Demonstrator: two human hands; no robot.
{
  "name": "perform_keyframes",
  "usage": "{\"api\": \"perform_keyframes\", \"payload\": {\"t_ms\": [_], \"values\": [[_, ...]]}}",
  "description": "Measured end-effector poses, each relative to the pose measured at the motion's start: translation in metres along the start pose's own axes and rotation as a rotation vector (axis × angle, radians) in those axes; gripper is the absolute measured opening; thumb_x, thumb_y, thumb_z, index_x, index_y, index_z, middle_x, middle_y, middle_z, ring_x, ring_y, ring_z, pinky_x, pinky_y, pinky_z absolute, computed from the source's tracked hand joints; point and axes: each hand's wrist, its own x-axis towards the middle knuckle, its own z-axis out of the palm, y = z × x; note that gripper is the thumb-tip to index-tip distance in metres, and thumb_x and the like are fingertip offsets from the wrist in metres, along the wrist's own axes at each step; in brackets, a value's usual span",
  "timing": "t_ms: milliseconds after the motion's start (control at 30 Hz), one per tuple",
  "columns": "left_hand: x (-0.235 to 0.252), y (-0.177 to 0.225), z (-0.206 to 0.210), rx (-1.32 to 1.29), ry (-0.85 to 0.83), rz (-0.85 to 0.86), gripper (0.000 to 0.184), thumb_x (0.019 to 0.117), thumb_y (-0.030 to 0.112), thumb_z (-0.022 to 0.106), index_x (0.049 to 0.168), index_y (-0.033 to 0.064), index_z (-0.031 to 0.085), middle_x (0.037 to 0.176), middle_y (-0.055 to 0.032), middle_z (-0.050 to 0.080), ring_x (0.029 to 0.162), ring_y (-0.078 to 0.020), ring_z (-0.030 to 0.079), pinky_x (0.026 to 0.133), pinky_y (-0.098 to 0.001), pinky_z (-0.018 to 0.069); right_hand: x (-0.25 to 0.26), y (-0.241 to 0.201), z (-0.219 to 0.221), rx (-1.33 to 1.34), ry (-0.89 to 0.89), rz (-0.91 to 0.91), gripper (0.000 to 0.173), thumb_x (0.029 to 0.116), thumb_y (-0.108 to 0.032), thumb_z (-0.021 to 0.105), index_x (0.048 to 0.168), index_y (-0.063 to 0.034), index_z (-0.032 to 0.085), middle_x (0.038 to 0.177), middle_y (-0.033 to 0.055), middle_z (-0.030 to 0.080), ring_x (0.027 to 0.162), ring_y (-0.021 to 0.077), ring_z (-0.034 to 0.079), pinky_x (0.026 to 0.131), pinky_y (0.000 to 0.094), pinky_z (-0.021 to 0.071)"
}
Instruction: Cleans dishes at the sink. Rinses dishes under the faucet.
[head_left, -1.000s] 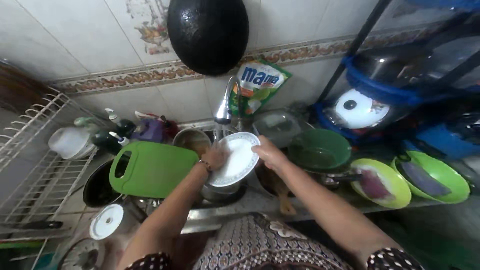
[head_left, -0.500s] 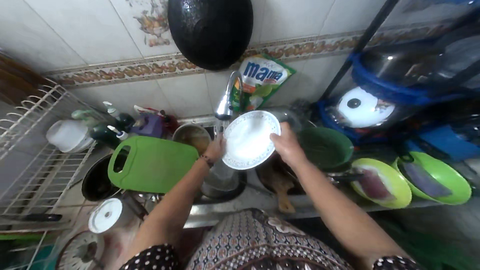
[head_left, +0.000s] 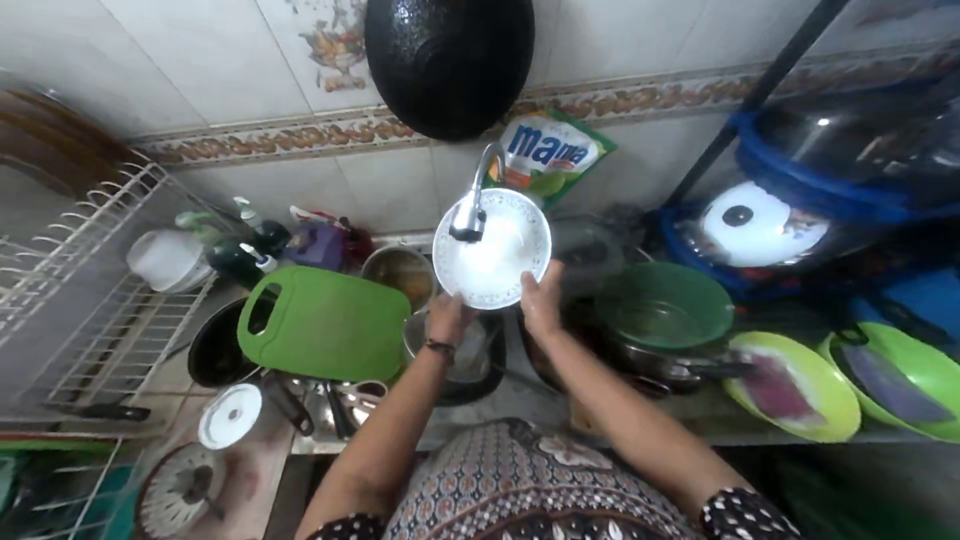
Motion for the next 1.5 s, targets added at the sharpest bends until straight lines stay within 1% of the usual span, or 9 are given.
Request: {"api": "perform_keyframes", "payload": {"t_ms": [100,233,433,733,867,1033,1133,1300,1500], "values": [[-0.01,-0.003,0.005,-0.081,-0.013,-0.035,0.032,0.1082,0.008,0.045,0.138,-0.0031,0.043,0.104,-0.0193,0.065,0.079,-0.0221,0.07,0.074,-0.0354,0.0608,0.0,0.01,0.02,0.138,-0.016,0.046,0.049,0.1059,-0.01,0.052,0.149,-0.0047,0.03,0.134,0.0261,0.055,0.112,0.035,0.064,0.089,0.0529,0.0553],[-0.019,-0.007,0.002,-0.096,-0.115,-0.061,0.028,0.1036,0.002,0.053,0.129,-0.0076,0.047,0.099,-0.0175,0.069,0.082,-0.0208,0.072,0.079,-0.0344,0.0617,-0.004,0.012,0.044,0.437,-0.078,0.174,0.053,0.106,-0.006,0.051,0.152,-0.0117,0.024,0.134,0.0222,0.053,0.103,0.0313,0.067,0.08,0.0496,0.059],[-0.032,0.002,-0.019,-0.123,-0.129,-0.046,0.027,0.0993,-0.011,0.05,0.126,-0.0066,0.048,0.1,-0.0144,0.068,0.086,-0.0184,0.071,0.083,-0.0327,0.0606,-0.014,0.0,0.055,0.701,-0.301,0.351,0.039,0.107,0.001,0.043,0.145,-0.0044,0.033,0.12,0.0196,0.058,0.094,0.0258,0.067,0.076,0.0419,0.0595],[-0.035,0.031,-0.053,-0.409,0.139,0.006,0.026,0.1103,0.018,0.032,0.118,0.0011,0.05,0.092,-0.0106,0.063,0.077,-0.0195,0.067,0.072,-0.0347,0.0598,-0.027,-0.04,0.016,0.514,-0.425,0.584,0.022,0.102,0.005,0.046,0.123,0.006,0.051,0.098,0.0166,0.063,0.077,0.0188,0.067,0.069,0.0308,0.0585],[-0.04,0.035,-0.058,-0.497,0.177,-0.026,0.031,0.1101,0.028,0.032,0.125,0.0053,0.048,0.101,-0.0129,0.06,0.082,-0.0237,0.065,0.071,-0.0397,0.0578,-0.021,-0.064,-0.014,0.339,-0.454,0.605,0.017,0.0981,0.007,0.048,0.114,0.0058,0.054,0.09,0.0145,0.063,0.07,0.0167,0.066,0.063,0.0282,0.0579],[-0.047,0.028,-0.052,-0.474,0.14,-0.043,0.044,0.1107,0.038,0.023,0.122,0.0061,0.051,0.099,-0.0154,0.064,0.083,-0.0276,0.066,0.066,-0.0438,0.0573,-0.003,-0.081,-0.046,0.075,-0.472,0.536,0.022,0.0967,0.005,0.052,0.118,0.004,0.055,0.092,0.0128,0.062,0.07,0.0158,0.064,0.063,0.0283,0.0564],[-0.051,0.031,-0.038,-0.471,0.135,-0.106,0.049,0.1104,0.04,0.021,0.128,0.0043,0.049,0.108,-0.0166,0.063,0.094,-0.0277,0.065,0.076,-0.047,0.0566,0.007,-0.087,-0.06,-0.052,-0.49,0.445,0.027,0.0996,0.003,0.05,0.127,0.0037,0.054,0.098,0.015,0.063,0.073,0.0178,0.065,0.065,0.0311,0.0571],[-0.047,0.029,-0.022,-0.434,-0.064,-0.162,0.049,0.1108,0.038,0.023,0.126,0.0027,0.054,0.102,-0.0144,0.067,0.091,-0.024,0.069,0.079,-0.042,0.0585,0.016,-0.09,-0.071,-0.22,-0.459,0.255,0.035,0.1023,-0.001,0.052,0.137,-0.0029,0.051,0.108,0.0199,0.065,0.077,0.0246,0.068,0.062,0.0382,0.0577],[-0.022,0.02,-0.012,-0.329,-0.132,-0.195,0.04,0.1119,0.031,0.03,0.136,0.005,0.048,0.114,-0.0146,0.065,0.1,-0.0234,0.067,0.086,-0.0404,0.0573,0.02,-0.079,-0.065,-0.306,-0.364,0.096,0.042,0.1037,-0.005,0.055,0.145,-0.0085,0.046,0.125,0.0244,0.062,0.102,0.0354,0.066,0.082,0.0522,0.055]]}}
